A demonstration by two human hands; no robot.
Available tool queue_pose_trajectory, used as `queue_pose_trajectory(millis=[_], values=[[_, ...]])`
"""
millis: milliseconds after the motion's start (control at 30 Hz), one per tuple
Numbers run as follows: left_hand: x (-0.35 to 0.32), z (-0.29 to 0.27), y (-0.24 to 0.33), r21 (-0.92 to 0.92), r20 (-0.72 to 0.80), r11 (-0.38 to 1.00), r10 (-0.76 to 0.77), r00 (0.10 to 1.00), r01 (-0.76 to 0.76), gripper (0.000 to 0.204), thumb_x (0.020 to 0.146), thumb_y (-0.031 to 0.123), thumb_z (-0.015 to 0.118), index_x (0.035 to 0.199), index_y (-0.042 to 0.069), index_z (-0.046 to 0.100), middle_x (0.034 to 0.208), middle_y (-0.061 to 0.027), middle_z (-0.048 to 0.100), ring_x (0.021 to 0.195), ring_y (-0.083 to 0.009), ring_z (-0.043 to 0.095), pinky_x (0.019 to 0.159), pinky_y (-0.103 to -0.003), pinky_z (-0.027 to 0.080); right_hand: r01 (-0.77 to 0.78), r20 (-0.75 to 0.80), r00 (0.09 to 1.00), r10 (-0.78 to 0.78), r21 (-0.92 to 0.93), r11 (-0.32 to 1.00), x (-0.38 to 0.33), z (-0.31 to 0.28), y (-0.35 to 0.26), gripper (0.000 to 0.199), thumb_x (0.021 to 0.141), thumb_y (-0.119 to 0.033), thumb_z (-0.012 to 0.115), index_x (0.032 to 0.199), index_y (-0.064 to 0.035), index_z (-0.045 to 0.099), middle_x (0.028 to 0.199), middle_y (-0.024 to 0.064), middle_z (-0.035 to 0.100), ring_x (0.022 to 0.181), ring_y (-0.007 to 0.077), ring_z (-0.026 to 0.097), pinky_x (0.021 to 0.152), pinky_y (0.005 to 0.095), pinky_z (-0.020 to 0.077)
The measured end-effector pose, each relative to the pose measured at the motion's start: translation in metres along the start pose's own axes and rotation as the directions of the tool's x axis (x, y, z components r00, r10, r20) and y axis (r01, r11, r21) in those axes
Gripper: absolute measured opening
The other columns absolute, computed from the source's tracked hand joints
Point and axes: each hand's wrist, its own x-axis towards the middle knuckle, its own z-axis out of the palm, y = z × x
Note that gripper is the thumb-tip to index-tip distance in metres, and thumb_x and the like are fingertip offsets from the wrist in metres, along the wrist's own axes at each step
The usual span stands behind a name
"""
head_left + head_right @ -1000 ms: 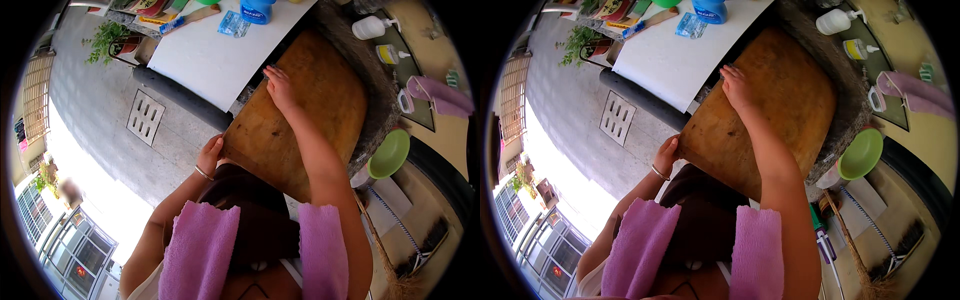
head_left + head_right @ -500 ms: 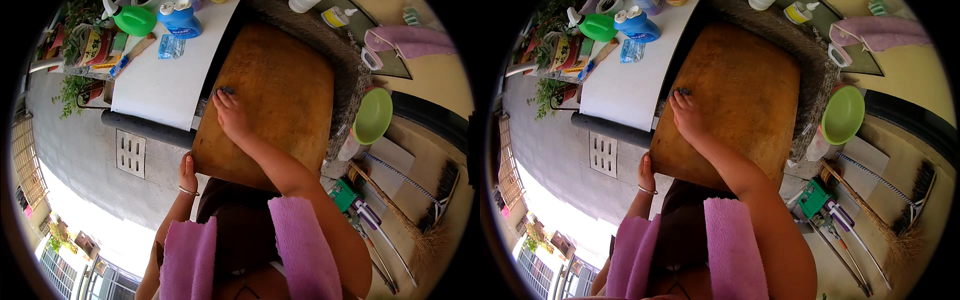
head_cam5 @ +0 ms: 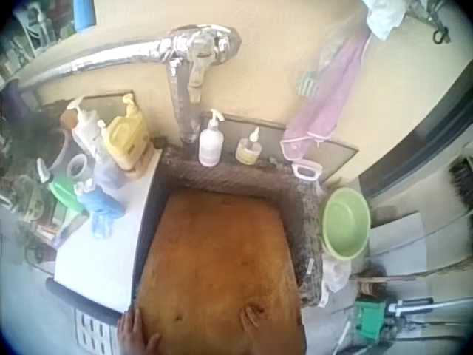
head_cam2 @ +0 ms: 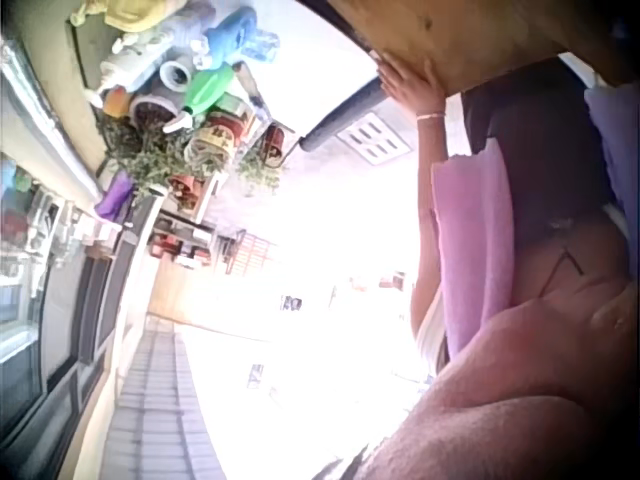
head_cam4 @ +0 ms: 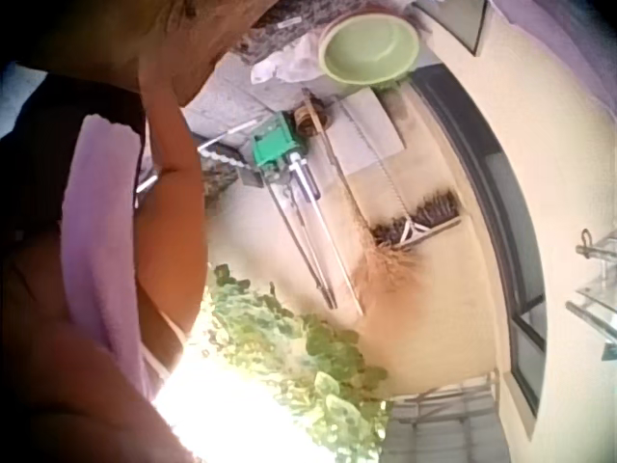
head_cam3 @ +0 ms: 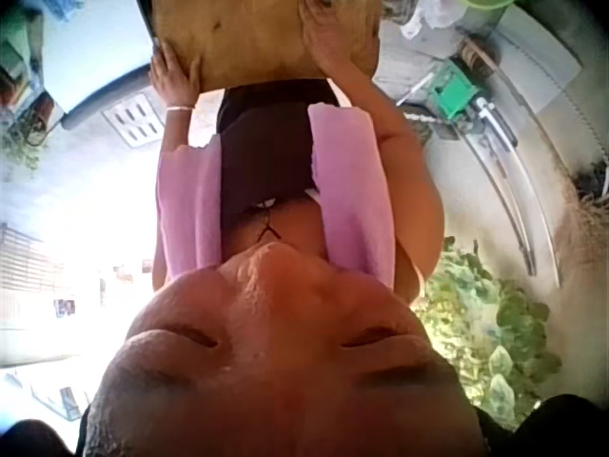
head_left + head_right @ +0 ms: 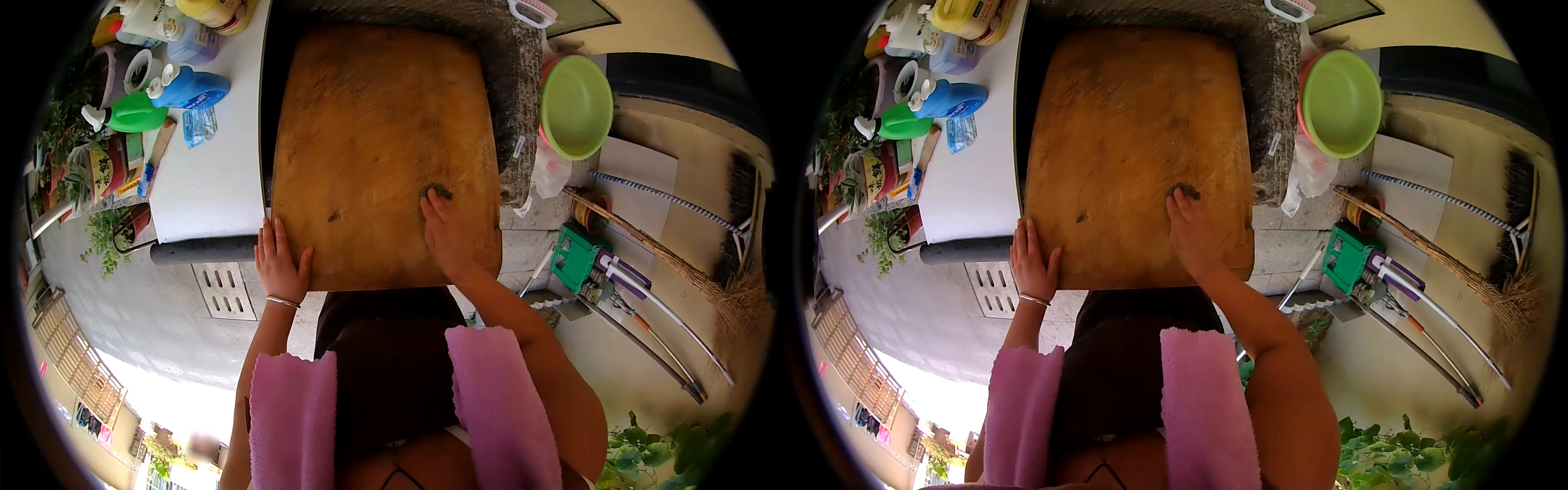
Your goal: The person scrubs a large wooden cutting board with a steel wool pad under running water at an outdoor sink. They rinse the board, flip it to clean both sides, and then carry it to a nearby table to set it down.
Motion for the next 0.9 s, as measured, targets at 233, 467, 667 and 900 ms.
queue_pose_trajectory(millis=[233, 467, 667, 900], values=[[-0.001, 0.002, 0.002, -0.058, -0.013, 0.998, 0.022, 1.000, -0.023, 0.079, 0.084, 0.035, 0.065, 0.147, 0.002, 0.030, 0.149, -0.0262, 0.032, 0.133, -0.0433, 0.035, 0.109, -0.049, 0.030, -0.114, -0.052, 0.993, 0.110, -0.070, 0.991, 0.014, -0.013, 0.093, 0.043, 0.089, -0.003, 0.056, 0.132, -0.0008, 0.051, 0.145, 0.0162, 0.043, 0.129, 0.0395, 0.042, 0.110, 0.0467, 0.0342], [0.003, 0.001, 0.004, -0.046, 0.018, 0.999, 0.020, 1.000, -0.019, 0.080, 0.083, 0.033, 0.065, 0.148, 0.002, 0.029, 0.149, -0.0272, 0.030, 0.132, -0.0441, 0.037, 0.108, -0.048, 0.032, -0.171, -0.111, 0.982, 0.155, -0.157, 0.973, 0.074, -0.006, 0.138, 0.042, 0.092, -0.006, 0.051, 0.134, 0.0016, 0.049, 0.143, 0.0202, 0.044, 0.129, 0.0359, 0.043, 0.111, 0.0464, 0.0324], [-0.001, -0.002, 0.011, -0.027, 0.016, 1.000, -0.012, 1.000, 0.013, 0.080, 0.084, 0.032, 0.063, 0.148, 0.000, 0.028, 0.149, -0.0289, 0.030, 0.130, -0.0458, 0.038, 0.107, -0.048, 0.033, -0.002, 0.003, 1.000, 0.002, -0.019, 1.000, -0.034, -0.019, 0.089, 0.043, 0.086, -0.010, 0.060, 0.128, -0.0027, 0.055, 0.139, 0.0159, 0.049, 0.124, 0.0371, 0.048, 0.107, 0.0464, 0.0382], [0.009, -0.004, 0.012, -0.033, 0.037, 0.999, 0.025, 0.999, -0.024, 0.079, 0.084, 0.031, 0.062, 0.148, 0.001, 0.027, 0.149, -0.0289, 0.029, 0.127, -0.0468, 0.041, 0.105, -0.047, 0.036, -0.260, -0.148, 0.959, 0.240, -0.135, 0.956, 0.166, 0.013, 0.180, 0.040, 0.098, -0.013, 0.047, 0.136, -0.0001, 0.047, 0.146, 0.0166, 0.041, 0.132, 0.0340, 0.041, 0.113, 0.0427, 0.0301]])
